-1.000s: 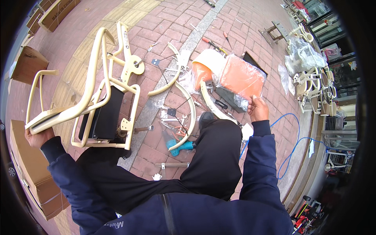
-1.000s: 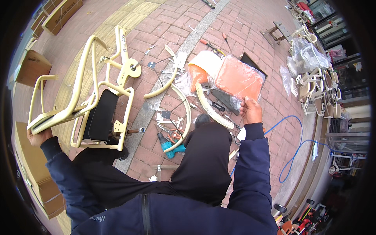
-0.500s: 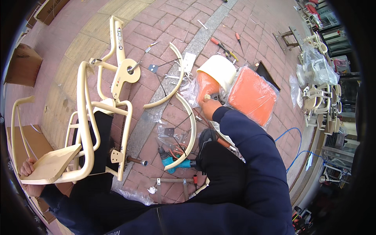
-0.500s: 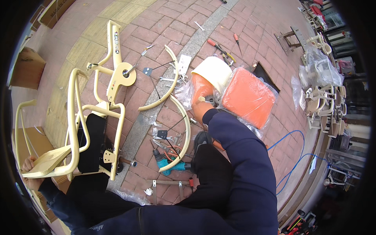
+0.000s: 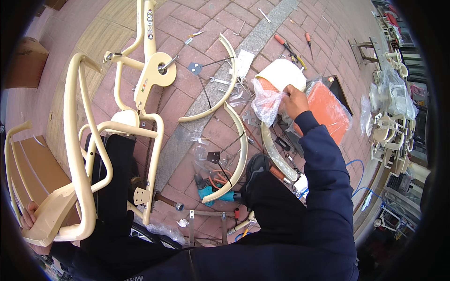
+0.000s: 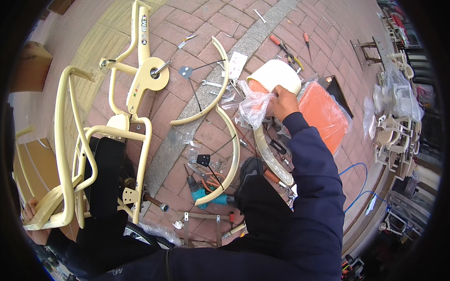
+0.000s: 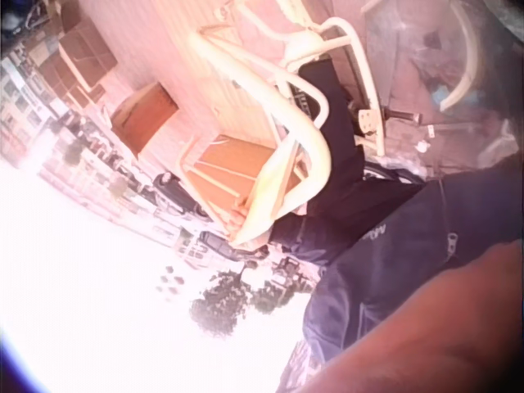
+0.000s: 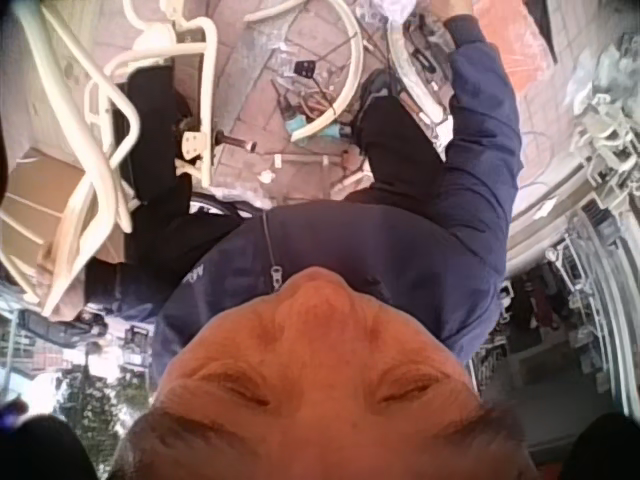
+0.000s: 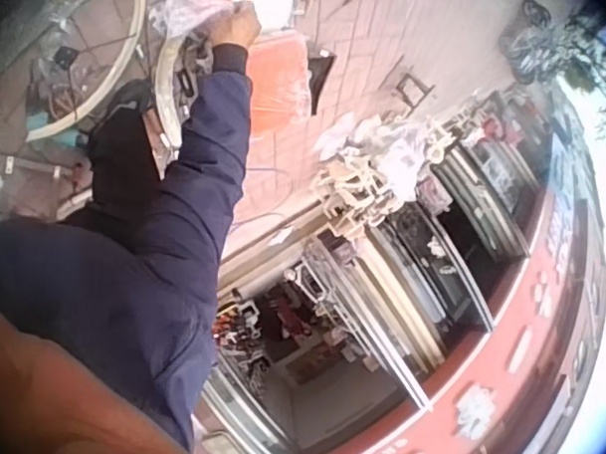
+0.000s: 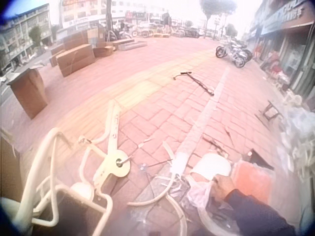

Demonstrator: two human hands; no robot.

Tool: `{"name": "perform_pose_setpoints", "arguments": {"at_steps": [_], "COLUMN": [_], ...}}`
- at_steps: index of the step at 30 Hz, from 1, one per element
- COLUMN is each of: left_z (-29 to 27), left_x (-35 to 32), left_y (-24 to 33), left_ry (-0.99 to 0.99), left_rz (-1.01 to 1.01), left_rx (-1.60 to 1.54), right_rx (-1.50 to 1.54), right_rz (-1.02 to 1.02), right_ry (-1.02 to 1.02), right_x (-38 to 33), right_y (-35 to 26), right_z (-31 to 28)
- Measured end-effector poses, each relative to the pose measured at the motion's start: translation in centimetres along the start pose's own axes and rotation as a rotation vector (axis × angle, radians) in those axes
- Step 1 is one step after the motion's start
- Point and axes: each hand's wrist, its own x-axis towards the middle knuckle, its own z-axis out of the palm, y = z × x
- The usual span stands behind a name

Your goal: The person assembles a tricycle on a paved sidewalk. They mount a tire onto a wheel rim, attach the wheel to the frame, and connect the seat and handlebar components using bolts and nuts.

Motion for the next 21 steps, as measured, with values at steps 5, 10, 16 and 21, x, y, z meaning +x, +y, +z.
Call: {"name": "perform_pose_setpoints", "arguments": {"at_steps": [5, 10, 16, 21], "left_z": [0.4, -0.1, -2.4, -2.3], "left_x": [-1.4, -1.9, -1.2, -1.6], "left_y": [-0.5, 0.5, 4.9, 3.5], "left_ry": [0.123, 0.2, 0.013, -0.176], "left_rz": [-0.125, -0.06, -0.219, -0.112], "left_rx": [-0.191, 0.029, 0.214, 0.365], "right_rx": [0.798, 1.065, 0.392, -0.521], "right_rz": [0.091, 0.155, 0.539, 0.238], "right_ry": [-0.096, 0.027, -0.255, -0.417], "right_x": [-5.9, -17.3, -20.6, -14.3], "right_y": [-0.2, -1.5, 0.3, -0.4], "right_z": [-11.6, -15.2, -9.9, -4.0]}}
